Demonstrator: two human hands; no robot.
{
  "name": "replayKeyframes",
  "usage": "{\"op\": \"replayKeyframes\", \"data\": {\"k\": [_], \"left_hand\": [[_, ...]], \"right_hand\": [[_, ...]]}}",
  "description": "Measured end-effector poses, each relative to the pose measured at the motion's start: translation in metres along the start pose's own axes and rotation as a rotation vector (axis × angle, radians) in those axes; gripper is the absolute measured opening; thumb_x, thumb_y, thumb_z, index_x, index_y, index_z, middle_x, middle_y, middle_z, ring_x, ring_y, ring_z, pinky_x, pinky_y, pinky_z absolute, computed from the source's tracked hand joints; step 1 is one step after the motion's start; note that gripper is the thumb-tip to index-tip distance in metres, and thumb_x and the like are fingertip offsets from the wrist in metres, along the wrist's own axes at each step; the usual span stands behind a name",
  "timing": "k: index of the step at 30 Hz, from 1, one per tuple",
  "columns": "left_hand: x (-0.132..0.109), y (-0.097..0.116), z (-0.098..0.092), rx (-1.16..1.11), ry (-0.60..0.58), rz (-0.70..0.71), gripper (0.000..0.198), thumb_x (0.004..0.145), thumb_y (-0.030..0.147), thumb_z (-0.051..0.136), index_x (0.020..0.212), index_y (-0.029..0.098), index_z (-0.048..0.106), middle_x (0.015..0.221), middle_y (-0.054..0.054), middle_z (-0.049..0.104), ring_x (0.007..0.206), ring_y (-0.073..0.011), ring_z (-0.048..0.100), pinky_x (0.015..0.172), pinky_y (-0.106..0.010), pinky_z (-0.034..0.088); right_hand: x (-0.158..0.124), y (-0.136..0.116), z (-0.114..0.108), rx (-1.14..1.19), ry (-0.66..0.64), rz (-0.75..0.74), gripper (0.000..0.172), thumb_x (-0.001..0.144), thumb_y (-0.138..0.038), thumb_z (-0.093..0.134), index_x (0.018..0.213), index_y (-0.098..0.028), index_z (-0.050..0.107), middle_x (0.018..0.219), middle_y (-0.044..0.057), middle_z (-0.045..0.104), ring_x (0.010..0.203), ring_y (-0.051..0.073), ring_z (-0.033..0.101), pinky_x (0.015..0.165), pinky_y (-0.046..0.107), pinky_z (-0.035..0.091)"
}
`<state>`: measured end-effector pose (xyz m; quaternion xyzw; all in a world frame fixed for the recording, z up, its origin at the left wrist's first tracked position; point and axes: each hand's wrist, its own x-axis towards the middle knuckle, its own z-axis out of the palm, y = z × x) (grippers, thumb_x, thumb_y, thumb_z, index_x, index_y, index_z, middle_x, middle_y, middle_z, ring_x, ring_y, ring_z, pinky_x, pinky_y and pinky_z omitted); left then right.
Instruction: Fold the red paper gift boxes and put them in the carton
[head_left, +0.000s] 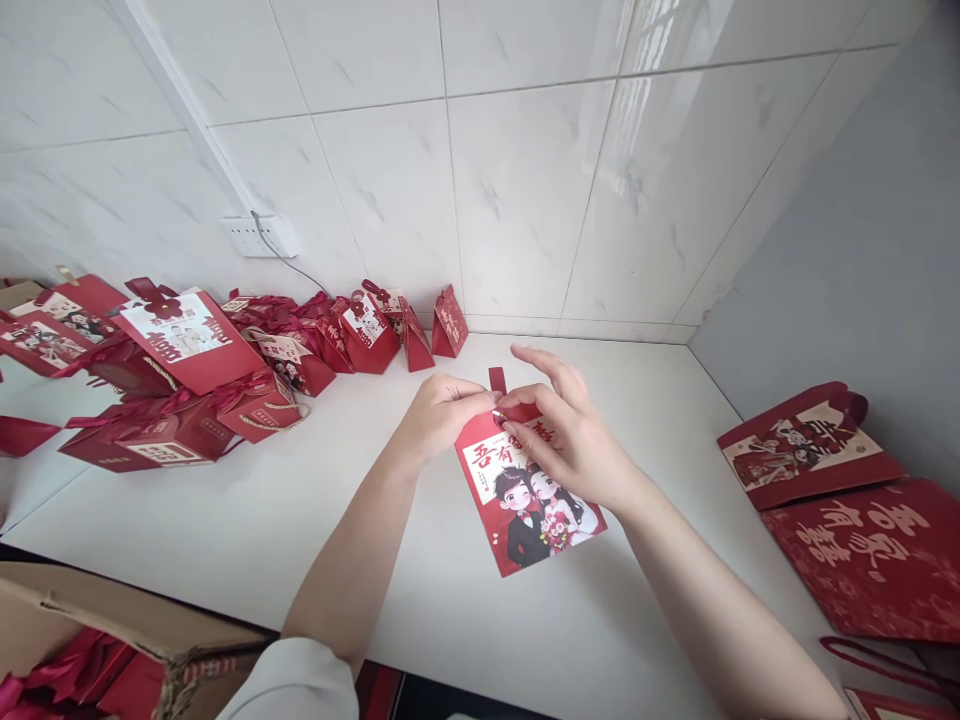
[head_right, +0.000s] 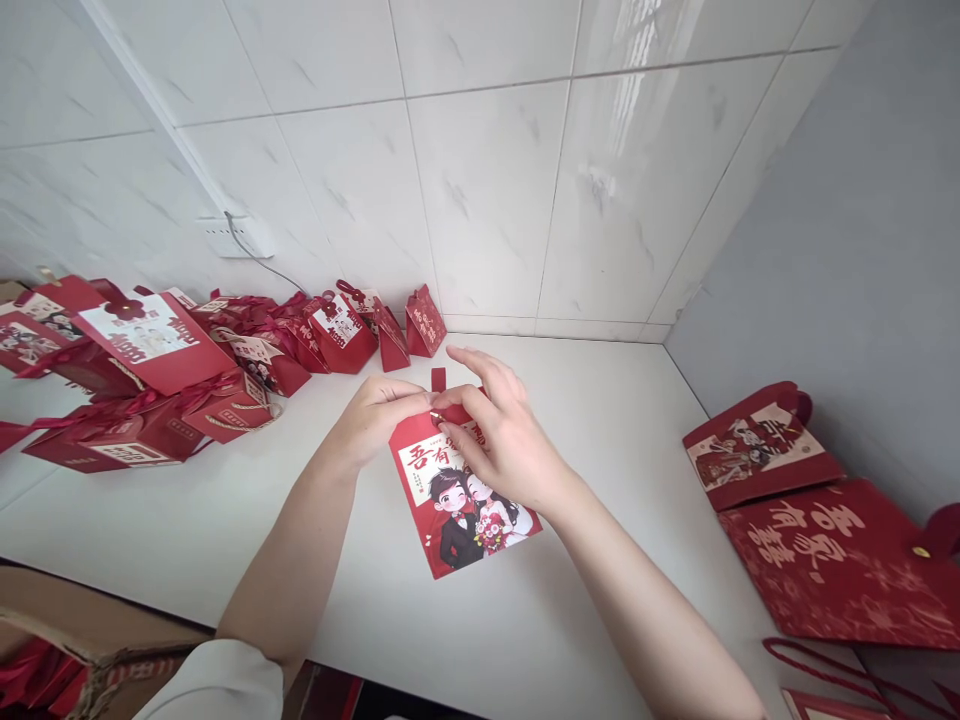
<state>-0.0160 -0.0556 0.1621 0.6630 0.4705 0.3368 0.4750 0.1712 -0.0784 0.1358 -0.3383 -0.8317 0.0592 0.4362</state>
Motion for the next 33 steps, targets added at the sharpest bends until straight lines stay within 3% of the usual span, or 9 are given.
{"op": "replayKeyframes", "data": {"k": [11, 17, 23, 28, 33], "left_hand": [[0.0002, 0.0031, -0.0019, -0.031, 0.021, -0.009, 0.037, 0.078, 0.038, 0.059, 0.052, 0.015, 0.047, 0.05, 0.002, 0.038, 0.047, -0.0086, 0.036, 0.046, -0.026, 0.022], [-0.0017, 0.0022, -0.0006, 0.029, -0.001, 0.039, 0.031, 0.079, 0.029, 0.054, 0.052, 0.015, 0.049, 0.052, 0.002, 0.04, 0.049, -0.0082, 0.036, 0.048, -0.027, 0.023], [-0.0018, 0.0028, -0.001, 0.09, 0.005, 0.045, 0.041, 0.081, 0.04, 0.055, 0.05, 0.015, 0.046, 0.049, 0.002, 0.04, 0.047, -0.0086, 0.037, 0.047, -0.028, 0.022], [-0.0037, 0.0051, -0.0022, 0.05, 0.114, 0.085, 0.044, 0.081, 0.043, 0.056, 0.052, 0.016, 0.038, 0.05, 0.003, 0.034, 0.047, -0.008, 0.033, 0.047, -0.027, 0.02], [-0.0046, 0.0065, 0.0073, 0.203, 0.252, 0.174, 0.047, 0.084, 0.042, 0.053, 0.053, 0.016, 0.03, 0.052, 0.002, 0.026, 0.05, -0.0081, 0.027, 0.048, -0.027, 0.019]], "right_hand": [[-0.0003, 0.0007, 0.0028, 0.014, -0.034, -0.051, 0.022, 0.094, -0.015, 0.043, 0.109, -0.022, 0.056, 0.15, 0.007, 0.029, 0.139, 0.027, 0.027, 0.11, 0.051, 0.034], [-0.0008, -0.0009, 0.0023, 0.05, -0.093, -0.044, 0.026, 0.094, -0.012, 0.039, 0.109, -0.023, 0.057, 0.15, 0.006, 0.029, 0.141, 0.025, 0.025, 0.111, 0.051, 0.034], [-0.0023, 0.0013, 0.0007, 0.109, -0.173, -0.057, 0.032, 0.088, -0.003, 0.035, 0.086, -0.022, 0.061, 0.148, 0.001, 0.032, 0.14, 0.024, 0.026, 0.11, 0.05, 0.034], [-0.0007, 0.0004, 0.0008, 0.026, 0.038, 0.02, 0.014, 0.091, -0.022, 0.05, 0.103, -0.024, 0.058, 0.143, 0.007, 0.039, 0.133, 0.028, 0.036, 0.107, 0.051, 0.035], [-0.0011, 0.0025, 0.0099, -0.101, 0.152, 0.12, 0.027, 0.088, -0.04, 0.058, 0.109, -0.023, 0.054, 0.141, 0.011, 0.04, 0.13, 0.033, 0.038, 0.103, 0.053, 0.037]]}}
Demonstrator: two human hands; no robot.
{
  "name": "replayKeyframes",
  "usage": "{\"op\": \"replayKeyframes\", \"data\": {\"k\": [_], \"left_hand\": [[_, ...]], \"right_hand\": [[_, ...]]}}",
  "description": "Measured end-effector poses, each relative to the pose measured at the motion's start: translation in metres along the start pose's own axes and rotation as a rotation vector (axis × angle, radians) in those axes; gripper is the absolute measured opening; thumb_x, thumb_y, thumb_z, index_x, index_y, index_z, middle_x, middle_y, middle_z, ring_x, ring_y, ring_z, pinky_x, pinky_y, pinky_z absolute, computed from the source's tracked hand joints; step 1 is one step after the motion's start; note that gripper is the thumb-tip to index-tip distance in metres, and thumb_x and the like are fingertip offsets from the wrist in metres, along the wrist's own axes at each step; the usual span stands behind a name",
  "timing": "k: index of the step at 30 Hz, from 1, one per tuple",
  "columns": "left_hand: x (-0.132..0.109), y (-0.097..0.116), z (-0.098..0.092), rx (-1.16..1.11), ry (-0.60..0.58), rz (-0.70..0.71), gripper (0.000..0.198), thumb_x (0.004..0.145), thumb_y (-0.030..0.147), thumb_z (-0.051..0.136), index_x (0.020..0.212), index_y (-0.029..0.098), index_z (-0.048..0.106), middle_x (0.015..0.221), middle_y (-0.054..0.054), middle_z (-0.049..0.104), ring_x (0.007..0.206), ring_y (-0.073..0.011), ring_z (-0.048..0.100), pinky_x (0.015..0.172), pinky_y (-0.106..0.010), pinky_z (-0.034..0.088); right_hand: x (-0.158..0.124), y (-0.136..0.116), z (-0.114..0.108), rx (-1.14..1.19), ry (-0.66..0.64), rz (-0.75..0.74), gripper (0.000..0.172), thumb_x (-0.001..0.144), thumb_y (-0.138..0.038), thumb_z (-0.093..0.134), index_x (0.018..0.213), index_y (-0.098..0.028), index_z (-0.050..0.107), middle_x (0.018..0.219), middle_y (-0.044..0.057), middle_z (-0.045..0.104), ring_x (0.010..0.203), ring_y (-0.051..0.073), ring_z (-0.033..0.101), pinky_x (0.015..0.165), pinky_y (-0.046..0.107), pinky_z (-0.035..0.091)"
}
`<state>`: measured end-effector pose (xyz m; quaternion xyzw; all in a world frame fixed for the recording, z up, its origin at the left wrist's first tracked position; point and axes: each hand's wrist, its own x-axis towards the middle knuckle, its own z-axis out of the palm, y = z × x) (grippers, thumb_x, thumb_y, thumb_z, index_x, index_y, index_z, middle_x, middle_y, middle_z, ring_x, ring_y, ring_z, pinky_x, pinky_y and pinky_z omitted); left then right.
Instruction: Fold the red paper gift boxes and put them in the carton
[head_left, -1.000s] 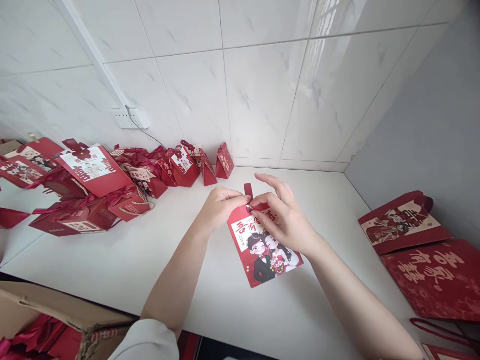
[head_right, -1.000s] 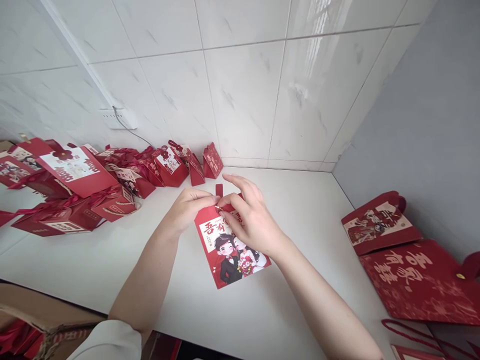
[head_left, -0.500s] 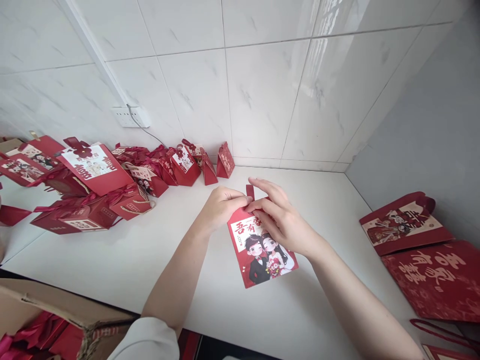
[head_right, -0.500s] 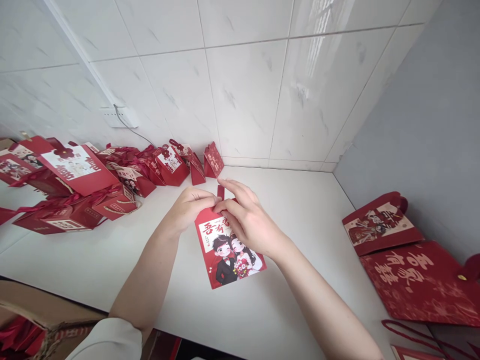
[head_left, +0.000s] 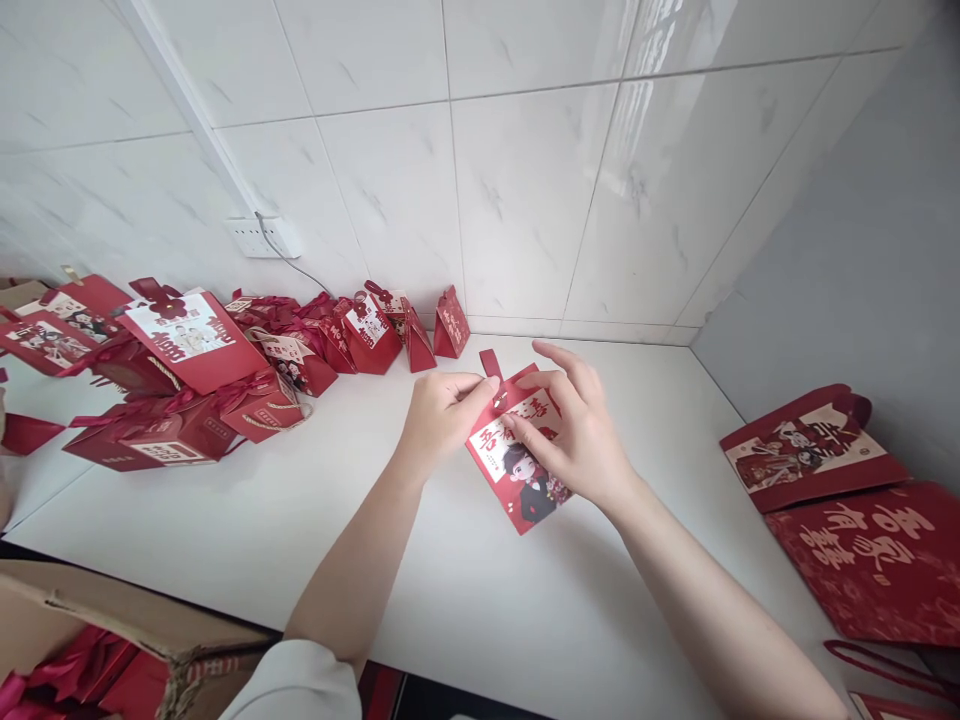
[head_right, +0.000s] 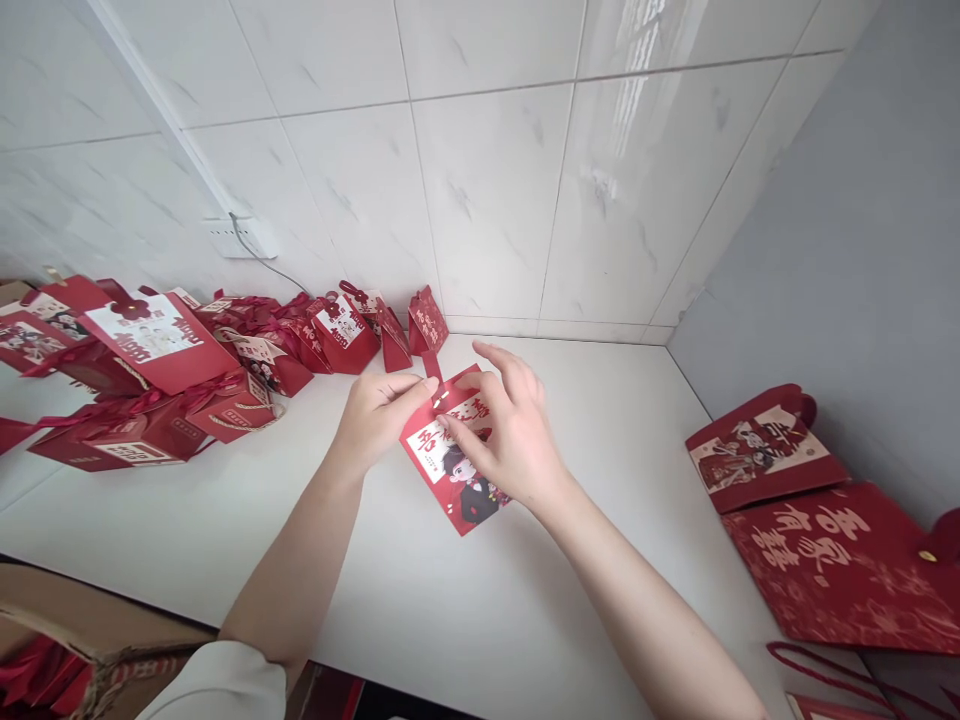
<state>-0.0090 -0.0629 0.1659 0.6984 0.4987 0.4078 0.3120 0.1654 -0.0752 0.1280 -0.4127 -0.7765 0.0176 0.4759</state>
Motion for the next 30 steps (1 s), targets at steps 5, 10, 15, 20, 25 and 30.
{"op": "replayKeyframes", "data": {"k": [5, 10, 15, 20, 25, 30], "left_hand": [[-0.001, 0.0, 0.012, 0.1, 0.035, 0.054, 0.048, 0.086, 0.04, 0.05, 0.053, 0.016, 0.025, 0.054, 0.002, 0.02, 0.053, -0.0083, 0.022, 0.049, -0.026, 0.019], [0.0, -0.001, 0.015, 0.099, 0.037, 0.061, 0.046, 0.086, 0.039, 0.048, 0.053, 0.016, 0.026, 0.054, 0.002, 0.021, 0.053, -0.0084, 0.023, 0.049, -0.026, 0.019], [0.0, 0.0, 0.013, 0.061, 0.023, 0.074, 0.045, 0.086, 0.038, 0.05, 0.051, 0.016, 0.033, 0.053, 0.002, 0.026, 0.052, -0.0083, 0.027, 0.049, -0.026, 0.02], [0.003, 0.0, 0.0, -0.109, -0.263, 0.009, 0.033, 0.082, 0.039, 0.056, 0.06, 0.015, 0.053, 0.057, 0.0, 0.046, 0.055, -0.0106, 0.043, 0.05, -0.024, 0.031], [0.008, -0.008, -0.008, -0.1, -0.217, -0.001, 0.031, 0.082, 0.043, 0.058, 0.068, 0.015, 0.061, 0.062, -0.002, 0.054, 0.058, -0.0121, 0.049, 0.051, -0.024, 0.035], [0.01, -0.011, -0.006, -0.141, -0.216, -0.028, 0.031, 0.082, 0.044, 0.059, 0.076, 0.015, 0.066, 0.068, -0.003, 0.061, 0.061, -0.0132, 0.055, 0.054, -0.024, 0.04]], "right_hand": [[-0.003, 0.0, 0.01, -0.113, 0.064, -0.011, 0.022, 0.09, -0.04, 0.055, 0.102, -0.023, 0.053, 0.139, 0.012, 0.042, 0.13, 0.033, 0.038, 0.107, 0.056, 0.028], [-0.004, -0.003, 0.012, -0.161, 0.05, -0.028, 0.017, 0.09, -0.036, 0.053, 0.1, -0.023, 0.052, 0.137, 0.011, 0.044, 0.129, 0.031, 0.04, 0.108, 0.057, 0.024], [-0.003, -0.002, 0.011, -0.181, 0.06, -0.052, 0.012, 0.09, -0.031, 0.053, 0.098, -0.023, 0.052, 0.136, 0.011, 0.045, 0.128, 0.031, 0.04, 0.108, 0.058, 0.024], [-0.002, 0.002, 0.006, -0.125, 0.034, -0.075, 0.01, 0.09, -0.031, 0.054, 0.094, -0.023, 0.051, 0.137, 0.01, 0.045, 0.128, 0.031, 0.041, 0.108, 0.057, 0.027], [0.001, 0.006, -0.001, -0.003, -0.097, -0.09, 0.015, 0.092, -0.03, 0.051, 0.106, -0.024, 0.053, 0.134, 0.009, 0.048, 0.124, 0.027, 0.047, 0.108, 0.052, 0.033], [0.003, 0.011, -0.004, 0.264, -0.07, 0.043, 0.016, 0.093, -0.025, 0.048, 0.108, -0.025, 0.055, 0.126, 0.008, 0.052, 0.118, 0.023, 0.052, 0.094, 0.04, 0.049]]}}
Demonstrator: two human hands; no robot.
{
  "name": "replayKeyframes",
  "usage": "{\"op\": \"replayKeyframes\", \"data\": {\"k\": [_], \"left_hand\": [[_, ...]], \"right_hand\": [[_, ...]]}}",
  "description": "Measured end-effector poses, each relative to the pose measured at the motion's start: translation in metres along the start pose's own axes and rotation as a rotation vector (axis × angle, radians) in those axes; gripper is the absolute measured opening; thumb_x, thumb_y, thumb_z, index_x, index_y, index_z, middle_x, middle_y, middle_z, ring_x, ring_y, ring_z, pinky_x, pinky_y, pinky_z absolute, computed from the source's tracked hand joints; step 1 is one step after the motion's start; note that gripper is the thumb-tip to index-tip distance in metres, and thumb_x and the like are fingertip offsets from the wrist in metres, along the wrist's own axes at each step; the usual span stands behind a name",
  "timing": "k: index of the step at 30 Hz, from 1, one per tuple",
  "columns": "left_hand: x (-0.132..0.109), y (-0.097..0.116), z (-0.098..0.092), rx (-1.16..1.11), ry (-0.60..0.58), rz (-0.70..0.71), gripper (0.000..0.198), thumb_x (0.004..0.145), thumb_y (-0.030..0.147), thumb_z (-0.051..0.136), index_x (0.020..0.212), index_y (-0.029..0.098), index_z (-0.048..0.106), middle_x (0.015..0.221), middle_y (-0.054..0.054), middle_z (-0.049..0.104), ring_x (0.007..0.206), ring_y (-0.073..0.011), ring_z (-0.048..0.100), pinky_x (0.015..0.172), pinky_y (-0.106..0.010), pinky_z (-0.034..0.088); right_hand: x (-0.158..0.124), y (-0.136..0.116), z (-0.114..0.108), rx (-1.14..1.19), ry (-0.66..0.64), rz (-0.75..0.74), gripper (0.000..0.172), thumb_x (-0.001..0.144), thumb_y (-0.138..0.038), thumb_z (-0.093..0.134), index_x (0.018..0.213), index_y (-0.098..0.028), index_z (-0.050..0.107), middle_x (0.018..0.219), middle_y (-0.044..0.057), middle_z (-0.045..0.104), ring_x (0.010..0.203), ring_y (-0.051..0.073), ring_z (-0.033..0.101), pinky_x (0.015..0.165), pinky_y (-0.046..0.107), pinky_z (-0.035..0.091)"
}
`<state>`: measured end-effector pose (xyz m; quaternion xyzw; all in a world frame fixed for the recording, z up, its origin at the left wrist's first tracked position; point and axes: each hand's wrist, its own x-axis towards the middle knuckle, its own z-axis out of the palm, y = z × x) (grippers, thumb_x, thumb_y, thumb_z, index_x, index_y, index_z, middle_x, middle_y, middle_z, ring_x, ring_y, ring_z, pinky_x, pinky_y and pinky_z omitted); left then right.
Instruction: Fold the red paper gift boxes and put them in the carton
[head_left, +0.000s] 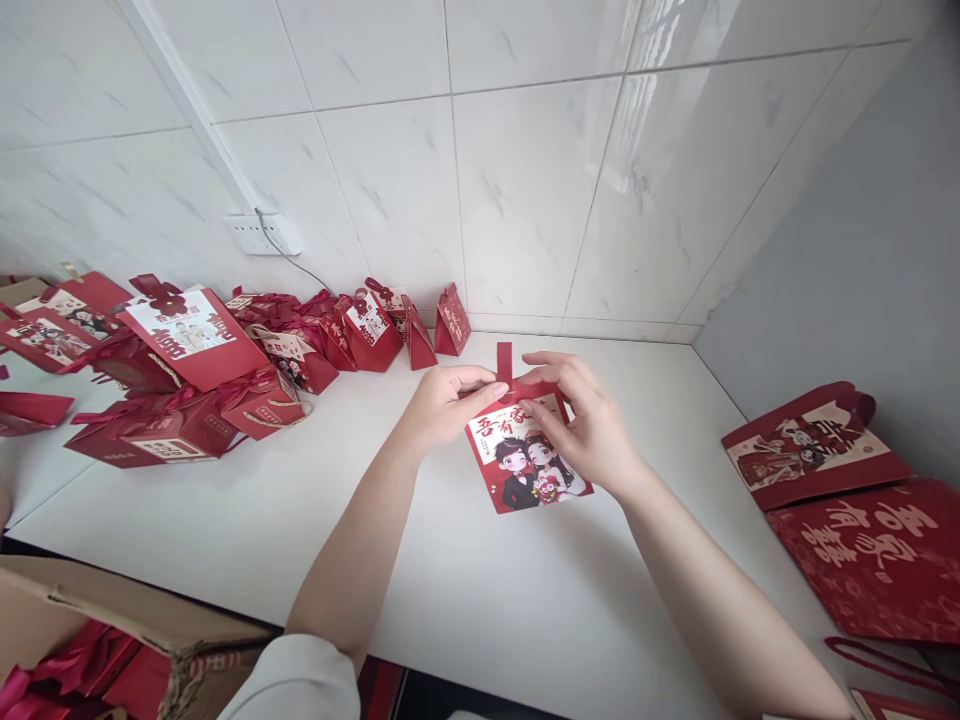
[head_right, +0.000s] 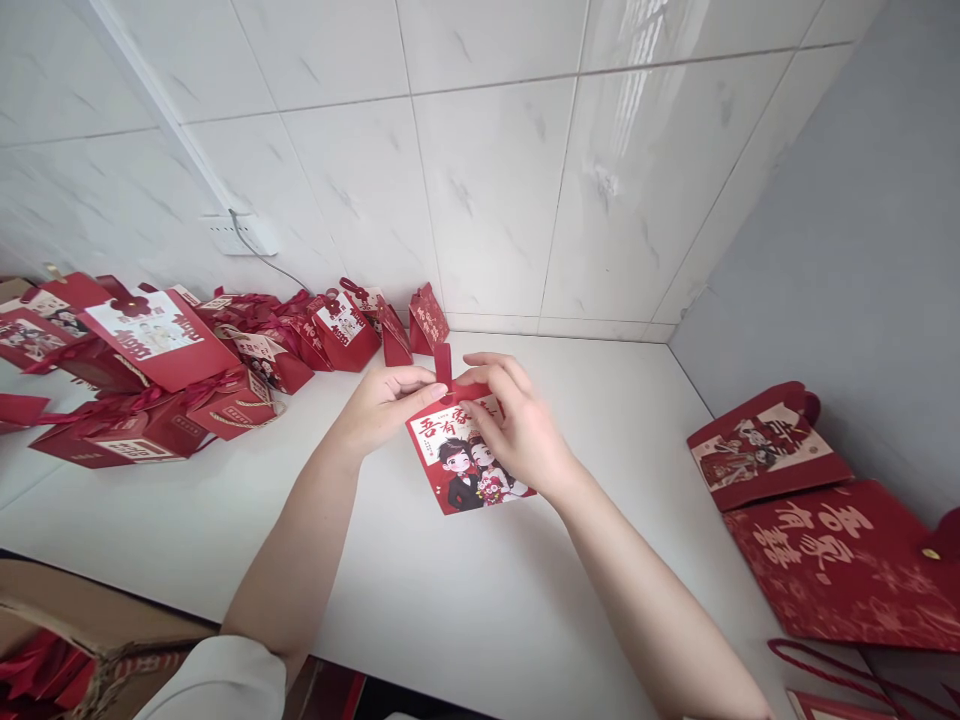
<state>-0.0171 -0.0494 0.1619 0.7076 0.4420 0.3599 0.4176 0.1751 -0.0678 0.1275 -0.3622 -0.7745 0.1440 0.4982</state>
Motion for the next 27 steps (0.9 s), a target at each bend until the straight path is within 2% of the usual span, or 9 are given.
{"op": "replayKeyframes", "data": {"k": [4, 8, 11, 14, 18, 22, 27], "left_hand": [[0.005, -0.005, 0.002, -0.113, -0.042, -0.015, 0.03, 0.078, 0.044, 0.064, 0.085, 0.014, 0.068, 0.077, -0.005, 0.066, 0.068, -0.0155, 0.06, 0.059, -0.025, 0.044], [0.021, -0.034, 0.002, 0.023, 0.009, 0.04, 0.032, 0.075, 0.045, 0.067, 0.078, 0.013, 0.07, 0.073, -0.003, 0.066, 0.068, -0.0152, 0.058, 0.059, -0.024, 0.042], [0.034, -0.062, 0.004, 0.12, -0.011, 0.042, 0.032, 0.073, 0.044, 0.067, 0.08, 0.013, 0.073, 0.078, -0.005, 0.07, 0.075, -0.0176, 0.061, 0.065, -0.025, 0.044], [0.042, -0.079, 0.005, 0.118, -0.02, 0.006, 0.035, 0.073, 0.042, 0.067, 0.09, 0.013, 0.073, 0.085, -0.006, 0.071, 0.08, -0.0194, 0.063, 0.068, -0.026, 0.046], [0.042, -0.079, 0.005, 0.128, -0.005, 0.065, 0.031, 0.076, 0.04, 0.065, 0.094, 0.015, 0.072, 0.092, -0.006, 0.072, 0.084, -0.0186, 0.064, 0.073, -0.026, 0.047], [0.042, -0.078, 0.005, 0.166, 0.006, 0.085, 0.029, 0.079, 0.039, 0.063, 0.09, 0.015, 0.073, 0.09, -0.007, 0.073, 0.083, -0.0184, 0.065, 0.073, -0.026, 0.047], [0.043, -0.082, 0.01, 0.227, 0.028, 0.093, 0.03, 0.079, 0.042, 0.063, 0.089, 0.016, 0.074, 0.089, -0.006, 0.073, 0.08, -0.0178, 0.064, 0.071, -0.025, 0.046]], "right_hand": [[0.0, 0.01, 0.01, 0.229, 0.187, 0.085, 0.015, 0.092, -0.027, 0.053, 0.106, -0.023, 0.051, 0.11, 0.007, 0.058, 0.101, 0.02, 0.059, 0.085, 0.035, 0.052], [-0.004, 0.04, 0.034, 0.227, 0.35, 0.096, 0.023, 0.09, -0.03, 0.055, 0.111, -0.022, 0.049, 0.106, 0.008, 0.057, 0.097, 0.019, 0.059, 0.085, 0.036, 0.051], [-0.011, 0.068, 0.051, 0.095, 0.28, 0.074, 0.011, 0.091, -0.027, 0.05, 0.098, -0.02, 0.056, 0.096, 0.007, 0.059, 0.093, 0.019, 0.059, 0.082, 0.036, 0.051], [-0.017, 0.086, 0.059, 0.013, 0.226, 0.035, 0.013, 0.093, -0.023, 0.045, 0.091, -0.02, 0.057, 0.095, 0.008, 0.06, 0.094, 0.02, 0.059, 0.082, 0.036, 0.051], [-0.023, 0.093, 0.06, -0.093, 0.223, -0.038, 0.014, 0.092, -0.021, 0.047, 0.101, -0.02, 0.057, 0.11, 0.01, 0.06, 0.104, 0.021, 0.058, 0.088, 0.039, 0.05], [-0.03, 0.097, 0.065, -0.245, 0.207, -0.104, 0.02, 0.09, -0.019, 0.047, 0.108, -0.021, 0.058, 0.129, 0.012, 0.052, 0.117, 0.024, 0.052, 0.095, 0.045, 0.047], [-0.039, 0.111, 0.074, -0.359, 0.237, -0.125, 0.026, 0.088, -0.02, 0.05, 0.113, -0.023, 0.055, 0.139, 0.012, 0.043, 0.126, 0.028, 0.045, 0.098, 0.051, 0.044]]}}
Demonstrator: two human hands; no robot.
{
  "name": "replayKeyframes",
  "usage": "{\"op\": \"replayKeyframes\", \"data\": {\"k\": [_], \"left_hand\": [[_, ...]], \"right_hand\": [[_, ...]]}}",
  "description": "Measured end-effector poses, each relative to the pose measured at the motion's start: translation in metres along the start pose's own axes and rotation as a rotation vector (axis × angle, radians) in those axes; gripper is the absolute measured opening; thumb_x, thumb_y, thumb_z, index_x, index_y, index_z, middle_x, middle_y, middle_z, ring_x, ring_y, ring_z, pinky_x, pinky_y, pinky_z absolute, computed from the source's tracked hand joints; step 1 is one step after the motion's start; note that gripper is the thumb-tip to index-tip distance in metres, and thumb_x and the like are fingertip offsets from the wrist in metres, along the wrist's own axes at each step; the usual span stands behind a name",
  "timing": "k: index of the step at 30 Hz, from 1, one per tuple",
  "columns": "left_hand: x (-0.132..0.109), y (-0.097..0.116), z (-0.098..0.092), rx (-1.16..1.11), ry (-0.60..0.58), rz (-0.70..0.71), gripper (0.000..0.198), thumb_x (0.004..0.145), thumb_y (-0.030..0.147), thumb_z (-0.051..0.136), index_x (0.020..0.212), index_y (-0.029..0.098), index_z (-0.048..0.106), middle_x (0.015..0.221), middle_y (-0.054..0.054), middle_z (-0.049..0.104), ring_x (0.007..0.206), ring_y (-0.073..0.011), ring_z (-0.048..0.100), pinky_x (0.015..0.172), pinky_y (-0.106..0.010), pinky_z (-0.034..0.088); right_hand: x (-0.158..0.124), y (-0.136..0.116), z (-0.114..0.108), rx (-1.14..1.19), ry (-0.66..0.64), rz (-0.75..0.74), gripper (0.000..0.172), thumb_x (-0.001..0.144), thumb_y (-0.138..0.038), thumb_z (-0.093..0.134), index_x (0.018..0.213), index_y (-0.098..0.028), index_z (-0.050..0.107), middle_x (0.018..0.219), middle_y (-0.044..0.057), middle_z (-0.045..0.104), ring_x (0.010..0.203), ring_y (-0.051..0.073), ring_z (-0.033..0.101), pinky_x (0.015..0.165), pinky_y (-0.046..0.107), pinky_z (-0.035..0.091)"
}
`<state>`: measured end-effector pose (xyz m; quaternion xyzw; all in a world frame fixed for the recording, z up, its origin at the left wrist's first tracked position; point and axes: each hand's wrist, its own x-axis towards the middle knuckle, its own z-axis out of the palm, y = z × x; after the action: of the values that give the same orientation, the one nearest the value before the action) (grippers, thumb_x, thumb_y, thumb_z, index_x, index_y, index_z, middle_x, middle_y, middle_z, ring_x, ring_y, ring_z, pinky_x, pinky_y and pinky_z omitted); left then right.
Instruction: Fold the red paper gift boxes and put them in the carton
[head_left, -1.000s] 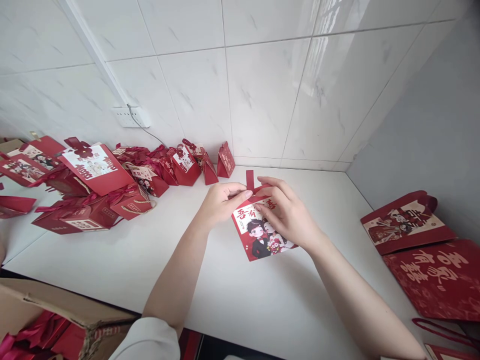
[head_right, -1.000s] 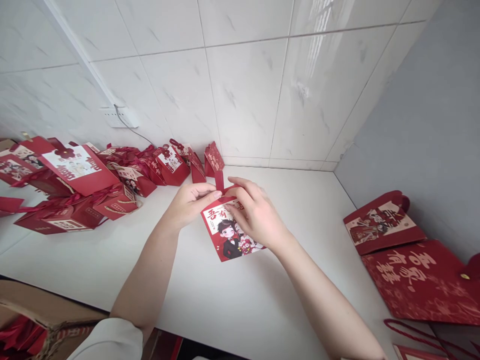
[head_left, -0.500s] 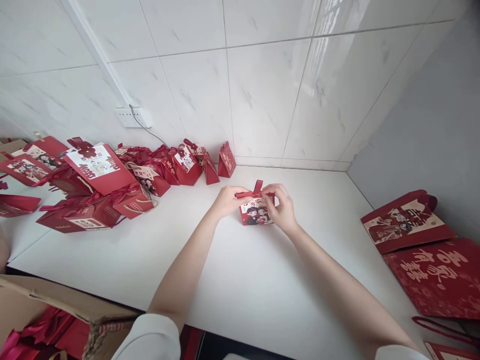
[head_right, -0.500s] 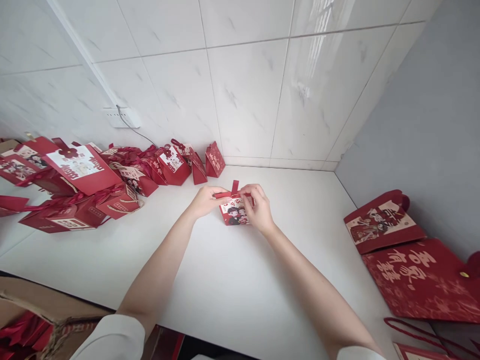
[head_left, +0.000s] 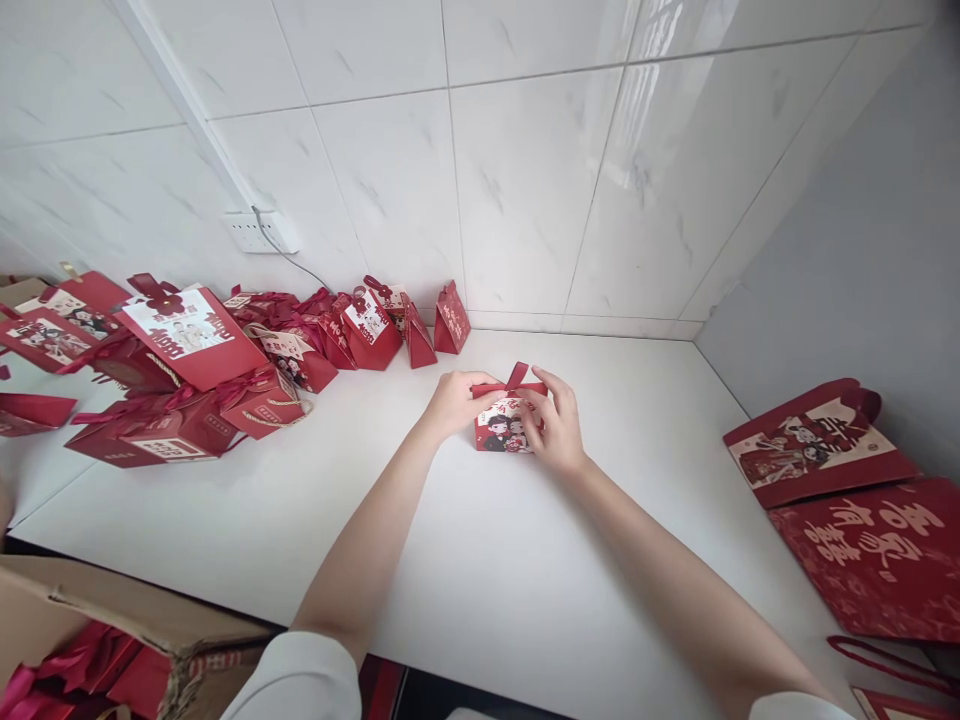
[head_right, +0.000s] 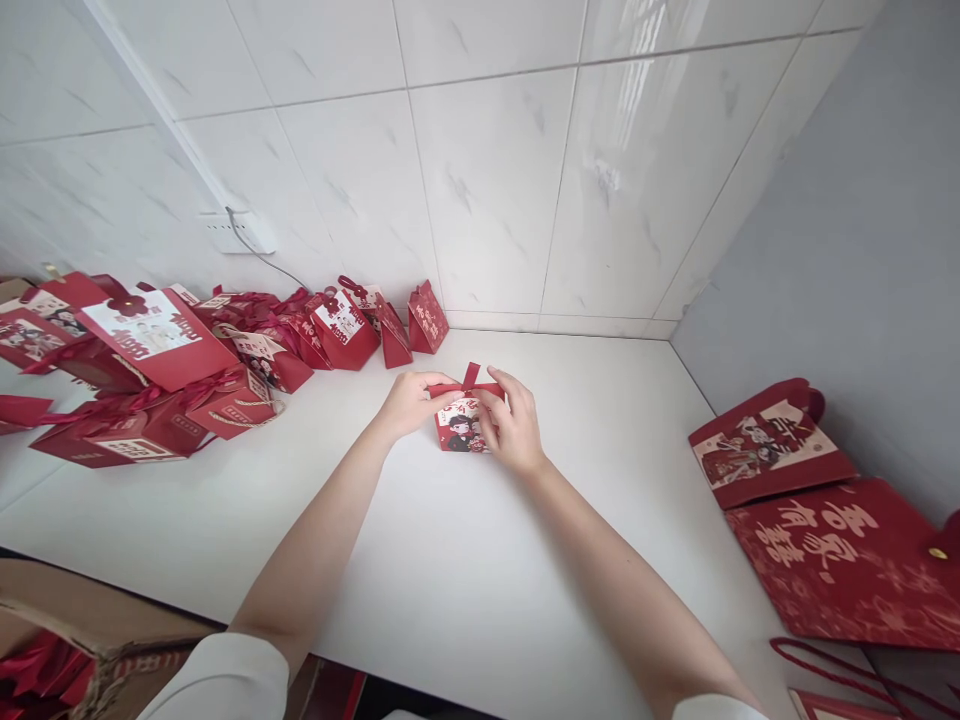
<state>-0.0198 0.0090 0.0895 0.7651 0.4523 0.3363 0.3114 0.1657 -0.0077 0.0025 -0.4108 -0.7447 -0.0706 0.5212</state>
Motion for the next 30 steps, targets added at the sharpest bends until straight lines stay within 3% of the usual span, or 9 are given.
{"op": "replayKeyframes", "data": {"k": [10, 19, 22, 25, 28, 30], "left_hand": [[0.001, -0.003, 0.006, 0.256, 0.078, 0.089, 0.021, 0.083, 0.035, 0.059, 0.09, 0.021, 0.073, 0.09, -0.003, 0.071, 0.081, -0.0169, 0.063, 0.077, -0.027, 0.046], [0.002, -0.007, 0.009, 0.305, 0.128, 0.089, 0.02, 0.082, 0.037, 0.061, 0.091, 0.022, 0.072, 0.091, -0.003, 0.071, 0.081, -0.0176, 0.064, 0.079, -0.029, 0.048], [0.002, -0.006, 0.007, 0.265, 0.098, 0.083, 0.021, 0.083, 0.037, 0.061, 0.092, 0.022, 0.072, 0.091, -0.003, 0.071, 0.082, -0.0178, 0.064, 0.079, -0.029, 0.049], [0.001, -0.002, 0.004, 0.202, 0.022, 0.108, 0.019, 0.083, 0.034, 0.06, 0.091, 0.021, 0.072, 0.091, -0.002, 0.071, 0.084, -0.0174, 0.064, 0.079, -0.028, 0.048], [-0.001, 0.002, 0.001, 0.175, -0.03, 0.121, 0.017, 0.083, 0.031, 0.06, 0.09, 0.021, 0.072, 0.091, -0.002, 0.071, 0.083, -0.0167, 0.064, 0.078, -0.027, 0.048], [-0.001, 0.004, -0.001, 0.196, -0.029, 0.125, 0.016, 0.082, 0.03, 0.061, 0.09, 0.021, 0.072, 0.09, -0.002, 0.07, 0.082, -0.0168, 0.064, 0.078, -0.028, 0.048]], "right_hand": [[-0.008, 0.0, 0.011, -0.072, 0.081, -0.041, 0.034, 0.087, -0.018, 0.052, 0.12, -0.023, 0.045, 0.143, 0.013, 0.036, 0.13, 0.029, 0.04, 0.102, 0.051, 0.041], [-0.007, -0.006, 0.01, -0.087, 0.069, 0.003, 0.026, 0.089, -0.021, 0.05, 0.115, -0.024, 0.046, 0.14, 0.011, 0.041, 0.13, 0.028, 0.041, 0.107, 0.053, 0.032], [-0.001, -0.008, 0.003, -0.026, 0.064, 0.041, 0.026, 0.09, -0.026, 0.05, 0.115, -0.023, 0.044, 0.128, 0.011, 0.051, 0.121, 0.026, 0.049, 0.108, 0.055, 0.029], [0.01, -0.007, -0.007, 0.073, 0.056, 0.106, 0.03, 0.09, -0.035, 0.054, 0.115, -0.021, 0.044, 0.107, 0.008, 0.059, 0.103, 0.025, 0.056, 0.1, 0.05, 0.037], [0.024, -0.005, -0.018, 0.11, -0.089, 0.098, 0.018, 0.092, -0.038, 0.054, 0.094, -0.02, 0.052, 0.087, 0.005, 0.06, 0.084, 0.021, 0.056, 0.081, 0.038, 0.043], [0.032, -0.004, -0.027, 0.096, -0.215, 0.063, 0.022, 0.094, -0.037, 0.051, 0.081, -0.02, 0.052, 0.077, 0.004, 0.057, 0.075, 0.019, 0.053, 0.073, 0.034, 0.041]]}}
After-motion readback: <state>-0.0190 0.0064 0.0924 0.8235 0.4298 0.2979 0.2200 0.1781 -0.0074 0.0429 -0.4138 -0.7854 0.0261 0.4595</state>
